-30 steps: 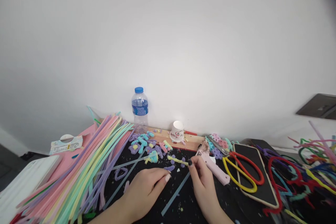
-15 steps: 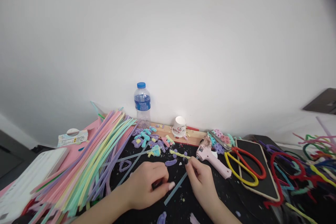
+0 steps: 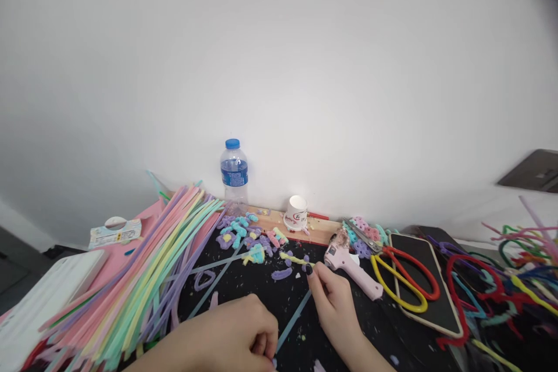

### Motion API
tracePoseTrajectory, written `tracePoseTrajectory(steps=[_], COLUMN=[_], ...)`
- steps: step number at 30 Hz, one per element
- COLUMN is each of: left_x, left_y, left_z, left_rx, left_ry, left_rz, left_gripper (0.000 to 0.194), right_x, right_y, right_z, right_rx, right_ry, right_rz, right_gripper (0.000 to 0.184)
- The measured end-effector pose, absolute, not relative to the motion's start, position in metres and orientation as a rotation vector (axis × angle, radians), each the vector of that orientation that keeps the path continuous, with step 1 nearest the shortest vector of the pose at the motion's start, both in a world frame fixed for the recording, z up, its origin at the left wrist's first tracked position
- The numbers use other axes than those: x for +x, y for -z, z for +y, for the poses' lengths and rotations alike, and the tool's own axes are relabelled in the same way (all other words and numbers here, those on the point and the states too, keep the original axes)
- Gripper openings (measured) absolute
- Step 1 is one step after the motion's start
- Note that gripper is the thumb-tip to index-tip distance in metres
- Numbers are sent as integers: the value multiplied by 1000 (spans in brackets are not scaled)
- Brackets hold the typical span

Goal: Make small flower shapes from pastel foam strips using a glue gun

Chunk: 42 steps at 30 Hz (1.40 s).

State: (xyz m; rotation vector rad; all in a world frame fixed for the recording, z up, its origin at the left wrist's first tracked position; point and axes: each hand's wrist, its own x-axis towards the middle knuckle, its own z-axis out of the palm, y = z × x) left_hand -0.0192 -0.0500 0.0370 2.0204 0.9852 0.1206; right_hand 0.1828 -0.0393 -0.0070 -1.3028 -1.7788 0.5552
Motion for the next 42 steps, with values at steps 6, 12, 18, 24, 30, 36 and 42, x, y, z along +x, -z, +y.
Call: tracePoseTrajectory(steps=[6, 12, 18, 24, 30, 36, 42], left_x=[-12, -2, 3, 4, 4, 5, 6], left_y=[-34, -18, -17, -13, -7, -10, -14], left_z=[-42, -42, -41, -46, -45, -46, -48], left_rx=[1640, 1506, 1369, 1333, 1233, 1131, 1194], left_ry=[-456, -600, -712, -760, -761, -722, -708], left_rz=[1023, 945, 963, 981, 970, 910, 944], left_gripper=[12, 9, 36, 9, 10, 15, 12], right_x=[178, 173, 174, 173, 175, 176, 177], right_y=[-6, -8, -2, -5, -4, 1, 1], right_z=[-47, -49, -48, -46, -45, -45, -44], right_rx=[-1134, -1113, -1219, -1224, -1190, -1192, -1211], right_ry=[-539, -465, -341, -371, -474, -564, -656], right_rz=[-2096, -2378, -2319, -2301, -2306, -2277, -2221], right_gripper=[21, 17, 21, 24, 24, 28, 30])
